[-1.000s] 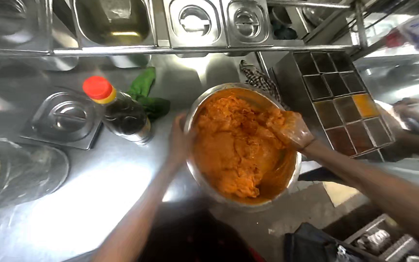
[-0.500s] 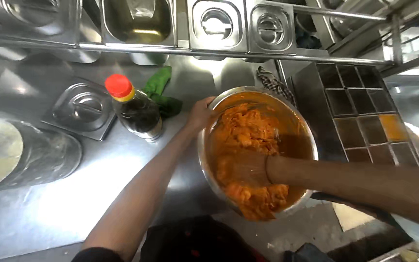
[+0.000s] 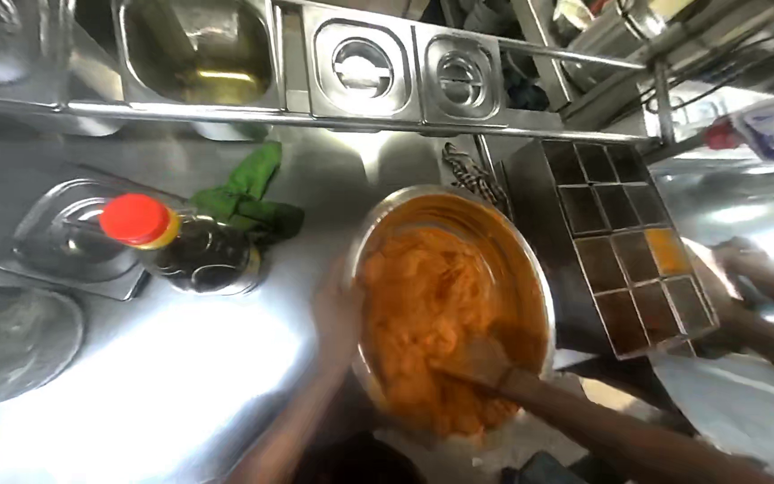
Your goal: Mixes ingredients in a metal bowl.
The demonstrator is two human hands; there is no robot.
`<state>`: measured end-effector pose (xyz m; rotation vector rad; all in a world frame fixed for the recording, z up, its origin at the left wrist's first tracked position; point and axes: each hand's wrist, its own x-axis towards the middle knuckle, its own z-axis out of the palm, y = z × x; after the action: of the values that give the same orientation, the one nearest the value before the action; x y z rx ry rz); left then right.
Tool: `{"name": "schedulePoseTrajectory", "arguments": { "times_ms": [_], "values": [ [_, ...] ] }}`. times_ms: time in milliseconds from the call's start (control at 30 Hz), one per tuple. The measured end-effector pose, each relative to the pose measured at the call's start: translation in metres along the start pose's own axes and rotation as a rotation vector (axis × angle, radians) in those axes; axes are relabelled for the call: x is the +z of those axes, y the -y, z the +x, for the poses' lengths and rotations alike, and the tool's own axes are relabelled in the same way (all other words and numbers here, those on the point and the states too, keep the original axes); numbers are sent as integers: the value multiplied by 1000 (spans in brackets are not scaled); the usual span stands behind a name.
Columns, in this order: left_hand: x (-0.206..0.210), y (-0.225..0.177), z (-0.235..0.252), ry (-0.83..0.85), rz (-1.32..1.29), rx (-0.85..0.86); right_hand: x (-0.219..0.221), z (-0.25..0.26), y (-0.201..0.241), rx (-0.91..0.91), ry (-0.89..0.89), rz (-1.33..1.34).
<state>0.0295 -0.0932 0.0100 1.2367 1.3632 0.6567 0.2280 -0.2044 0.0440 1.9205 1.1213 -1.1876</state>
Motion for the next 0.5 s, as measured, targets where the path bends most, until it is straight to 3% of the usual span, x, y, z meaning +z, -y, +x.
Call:
{"name": "schedulePoseTrajectory", "arguments": {
  "times_ms": [33,100,200,300,367,433,500],
  "values": [
    [2,4,-7,7,12,-20,-8,4,29,2,58,-25],
    [0,12,-15,2,6,-44,-25,27,56,-13,0,-5],
    [-4,25,-26,-10,-61,-14,-50,54,50,4,-209,62],
    [-10,25,-32,29,-97,2,-45,63,14,4,-271,33],
    [-20,21,-24,150,-84,-5,-30,32,-15,1,-362,28],
    [-28,9,2,287,-69,33,-39,0,-34,2,-511,105],
    [-22,-2,37,385,-5,70,-59,14,-64,-62,-617,190]
  ]
}}
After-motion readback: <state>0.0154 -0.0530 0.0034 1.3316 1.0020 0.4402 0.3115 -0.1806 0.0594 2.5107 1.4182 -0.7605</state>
